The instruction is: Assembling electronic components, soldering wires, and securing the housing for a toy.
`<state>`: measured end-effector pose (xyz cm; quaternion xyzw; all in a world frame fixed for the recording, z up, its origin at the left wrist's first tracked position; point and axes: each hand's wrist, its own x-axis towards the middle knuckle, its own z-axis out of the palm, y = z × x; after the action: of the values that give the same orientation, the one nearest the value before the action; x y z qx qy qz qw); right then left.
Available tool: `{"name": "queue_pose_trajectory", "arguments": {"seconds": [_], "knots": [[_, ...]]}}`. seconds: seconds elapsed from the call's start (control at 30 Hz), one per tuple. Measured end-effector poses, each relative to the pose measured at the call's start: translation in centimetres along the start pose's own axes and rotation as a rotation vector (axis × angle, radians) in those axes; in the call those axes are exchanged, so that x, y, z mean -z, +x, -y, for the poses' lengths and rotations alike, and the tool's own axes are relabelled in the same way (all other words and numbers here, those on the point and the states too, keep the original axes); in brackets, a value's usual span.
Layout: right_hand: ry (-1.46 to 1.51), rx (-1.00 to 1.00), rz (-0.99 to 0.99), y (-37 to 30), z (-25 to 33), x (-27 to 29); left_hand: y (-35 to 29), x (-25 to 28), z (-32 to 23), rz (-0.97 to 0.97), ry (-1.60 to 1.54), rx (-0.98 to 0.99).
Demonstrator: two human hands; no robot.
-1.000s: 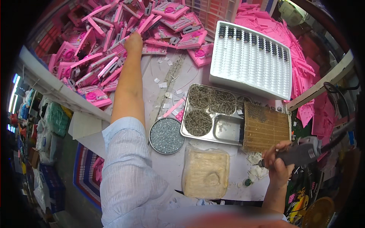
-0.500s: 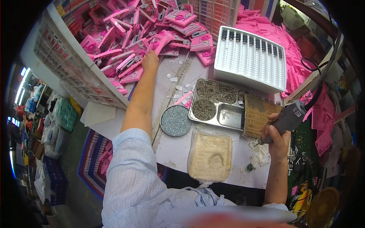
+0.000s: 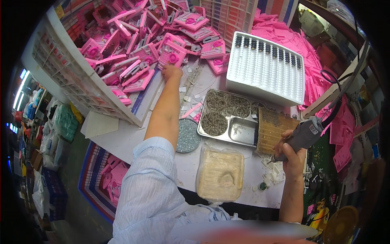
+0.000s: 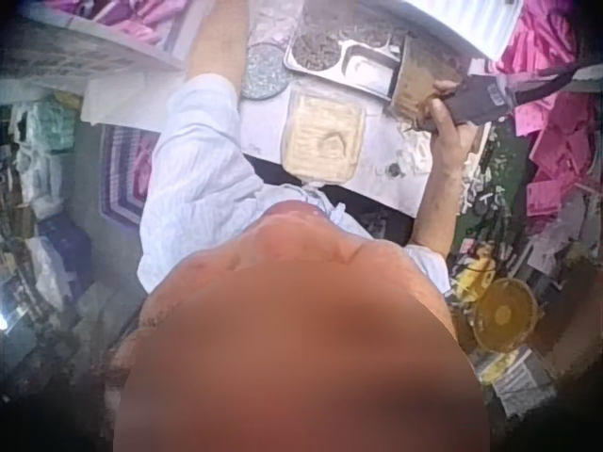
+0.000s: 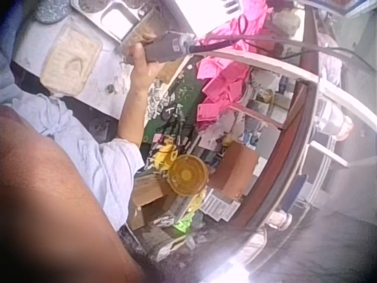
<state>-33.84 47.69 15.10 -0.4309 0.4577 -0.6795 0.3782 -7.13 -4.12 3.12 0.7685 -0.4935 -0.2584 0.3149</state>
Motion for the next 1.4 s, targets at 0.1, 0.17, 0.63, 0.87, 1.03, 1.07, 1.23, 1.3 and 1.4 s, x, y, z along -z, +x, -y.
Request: {"name": "queue_pose_trajectory", "arguments": {"seconds": [0.1, 0.17, 0.63, 0.87, 1.03, 1.07, 1.23, 1.3, 1.4], "knots": [[-0.023, -0.036, -0.022, 0.1, -0.2, 0.6, -1.3, -1.8, -1.4, 0.071, 0.061, -0.065], [-0.007, -0.033, -0.009, 0.3, -0.6, 0.8, -0.2, -1.2, -1.5, 0.085, 0.073, -0.181], [-0.027, -0.044, -0.007, 1.0, -0.7, 0.6, -3.7, 5.9, -8.7, 0.587, -0.658, 0.206], [-0.017, -0.061, 0.005, 1.9, -1.0, -0.3, 1.5, 2.4, -7.5, 0.569, -0.341, 0.078], [0.013, -0.046, 0.026, 1.8, -1.4, 0.0, 1.0, 7.3, -4.5, 0.711, -0.856, 0.2], [0.019, -0.039, 0.03, 1.9, -1.6, 0.1, 0.6, 7.7, -3.1, 0.716, -0.963, 0.268], [0.048, -0.005, 0.059, 2.1, -2.4, -0.4, -1.9, 9.1, 6.0, 1.018, -1.303, 0.142], [0.045, -0.01, 0.055, 1.8, -2.3, -0.8, -4.5, 9.3, 8.6, 1.042, -1.38, 0.115], [0.075, 0.002, 0.094, 1.5, -1.7, -1.5, -6.0, 10.2, 11.9, 1.139, -1.551, 0.359]]}}
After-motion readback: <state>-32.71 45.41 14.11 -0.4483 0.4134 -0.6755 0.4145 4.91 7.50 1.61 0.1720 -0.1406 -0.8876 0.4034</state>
